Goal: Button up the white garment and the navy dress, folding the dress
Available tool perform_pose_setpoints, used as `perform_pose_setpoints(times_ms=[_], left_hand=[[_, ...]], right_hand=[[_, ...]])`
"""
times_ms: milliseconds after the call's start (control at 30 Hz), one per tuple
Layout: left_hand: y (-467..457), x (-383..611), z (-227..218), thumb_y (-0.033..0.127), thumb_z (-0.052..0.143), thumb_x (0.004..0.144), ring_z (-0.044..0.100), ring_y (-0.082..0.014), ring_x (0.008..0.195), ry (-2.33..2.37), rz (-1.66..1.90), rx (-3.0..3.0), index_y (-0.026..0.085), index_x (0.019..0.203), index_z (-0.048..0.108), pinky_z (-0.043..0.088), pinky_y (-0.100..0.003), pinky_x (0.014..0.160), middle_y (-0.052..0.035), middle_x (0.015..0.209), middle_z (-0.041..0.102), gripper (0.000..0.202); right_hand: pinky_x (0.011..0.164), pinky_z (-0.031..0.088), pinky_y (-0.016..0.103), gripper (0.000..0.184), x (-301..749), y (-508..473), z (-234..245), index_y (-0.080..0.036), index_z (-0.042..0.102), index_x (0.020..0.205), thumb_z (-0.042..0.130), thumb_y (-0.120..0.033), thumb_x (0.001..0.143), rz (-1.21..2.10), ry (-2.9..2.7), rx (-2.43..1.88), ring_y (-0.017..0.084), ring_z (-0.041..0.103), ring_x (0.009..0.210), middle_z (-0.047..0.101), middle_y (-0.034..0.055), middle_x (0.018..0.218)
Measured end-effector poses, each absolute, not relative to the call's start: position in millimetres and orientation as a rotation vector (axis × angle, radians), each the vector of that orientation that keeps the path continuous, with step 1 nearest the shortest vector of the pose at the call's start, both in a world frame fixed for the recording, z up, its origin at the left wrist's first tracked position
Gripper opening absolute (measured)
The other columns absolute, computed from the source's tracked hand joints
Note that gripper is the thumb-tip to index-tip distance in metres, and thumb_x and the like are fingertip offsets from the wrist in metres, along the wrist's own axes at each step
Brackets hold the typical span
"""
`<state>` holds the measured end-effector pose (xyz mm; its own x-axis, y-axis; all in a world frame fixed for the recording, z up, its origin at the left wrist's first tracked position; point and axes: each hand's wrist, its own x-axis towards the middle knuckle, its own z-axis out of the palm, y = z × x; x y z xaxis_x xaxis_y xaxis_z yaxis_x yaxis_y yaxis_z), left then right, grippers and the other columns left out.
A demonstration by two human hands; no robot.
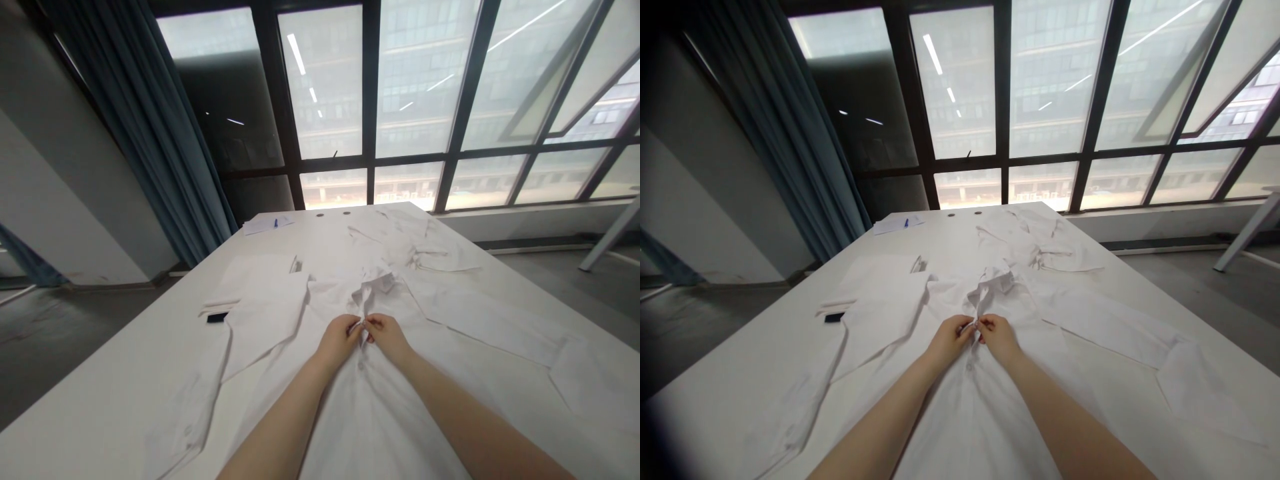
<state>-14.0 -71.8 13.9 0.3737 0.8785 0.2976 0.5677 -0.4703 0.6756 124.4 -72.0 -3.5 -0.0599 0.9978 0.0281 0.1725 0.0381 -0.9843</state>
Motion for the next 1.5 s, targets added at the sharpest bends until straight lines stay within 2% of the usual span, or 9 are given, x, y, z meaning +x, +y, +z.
perform_pose_setpoints(times_ms=[167, 367, 567, 767, 1000, 1133, 1300, 1500], left_hand=[[-72, -15, 15, 0.028, 0.041, 0.078, 0.052, -0.0148, 0.064, 1.238, 0.932, 2.201, 0.018, 0.077, 0.064, 0.037, -0.023, 0.061, -0.0037, 0.069, 0.062, 0.024], [-72, -15, 16, 0.029, 0.046, 0.077, 0.054, -0.0147, 0.068, 1.203, 0.972, 2.139, 0.021, 0.086, 0.064, 0.039, -0.024, 0.065, -0.0032, 0.077, 0.065, 0.022], [-72, -16, 14, 0.027, 0.042, 0.079, 0.054, -0.0146, 0.066, 1.22, 1.011, 2.159, 0.019, 0.079, 0.065, 0.039, -0.024, 0.064, -0.0036, 0.071, 0.063, 0.023], [-74, -18, 17, 0.026, 0.044, 0.079, 0.055, -0.0145, 0.066, 1.216, 0.983, 2.163, 0.021, 0.08, 0.065, 0.04, -0.024, 0.066, -0.0025, 0.071, 0.064, 0.021], [-72, -19, 16, 0.026, 0.052, 0.074, 0.055, -0.0145, 0.079, 1.151, 1.087, 2.128, 0.019, 0.08, 0.064, 0.041, -0.024, 0.074, -0.0039, 0.083, 0.063, 0.015], [-71, -18, 8, 0.025, 0.054, 0.072, 0.056, -0.0134, 0.071, 1.259, 1.088, 1.997, 0.018, 0.081, 0.063, 0.043, -0.024, 0.068, -0.0027, 0.078, 0.064, 0.015], [-71, -16, 4, 0.025, 0.053, 0.071, 0.057, -0.0129, 0.07, 1.27, 1.106, 1.833, 0.016, 0.078, 0.064, 0.043, -0.023, 0.066, -0.003, 0.077, 0.064, 0.015], [-78, -13, 14, 0.025, 0.052, 0.072, 0.054, -0.0114, 0.065, 1.247, 1.125, 1.929, 0.016, 0.074, 0.063, 0.041, -0.022, 0.062, -0.0019, 0.071, 0.062, 0.015]], right_hand=[[0.045, 0.044, 0.021, 0.018, 123, -71, -10, -0.016, 0.055, 0.067, 0.05, -0.034, 0.068, 1.134, -1.394, -1.268, 0.01, 0.051, 0.043, 0.054, -0.003, 0.051], [0.043, 0.044, 0.021, 0.021, 123, -73, -9, -0.017, 0.054, 0.071, 0.053, -0.037, 0.065, 1.144, -1.353, -1.197, 0.009, 0.051, 0.043, 0.056, -0.002, 0.057], [0.044, 0.044, 0.02, 0.024, 122, -77, -1, -0.015, 0.057, 0.071, 0.052, -0.039, 0.068, 1.187, -1.36, -1.229, 0.009, 0.052, 0.043, 0.056, -0.0018, 0.057], [0.044, 0.043, 0.02, 0.024, 124, -77, 0, -0.014, 0.057, 0.071, 0.052, -0.038, 0.068, 1.213, -1.375, -1.217, 0.009, 0.053, 0.044, 0.056, -0.002, 0.056], [0.045, 0.041, 0.02, 0.021, 122, -79, 6, -0.015, 0.054, 0.068, 0.051, -0.036, 0.067, 1.209, -1.384, -1.188, 0.008, 0.05, 0.044, 0.052, -0.0033, 0.055], [0.043, 0.039, 0.019, 0.018, 120, -79, 6, -0.016, 0.051, 0.065, 0.049, -0.034, 0.067, 1.188, -1.393, -1.191, 0.008, 0.045, 0.043, 0.045, -0.0055, 0.05], [0.043, 0.038, 0.018, 0.016, 119, -78, 3, -0.017, 0.048, 0.063, 0.046, -0.032, 0.067, 1.215, -1.369, -1.168, 0.008, 0.042, 0.044, 0.04, -0.0063, 0.049], [0.04, 0.037, 0.02, 0.026, 122, -75, 2, -0.016, 0.05, 0.056, 0.048, -0.039, 0.068, 1.271, -1.306, -1.136, 0.008, 0.04, 0.042, 0.041, -0.0053, 0.045]])
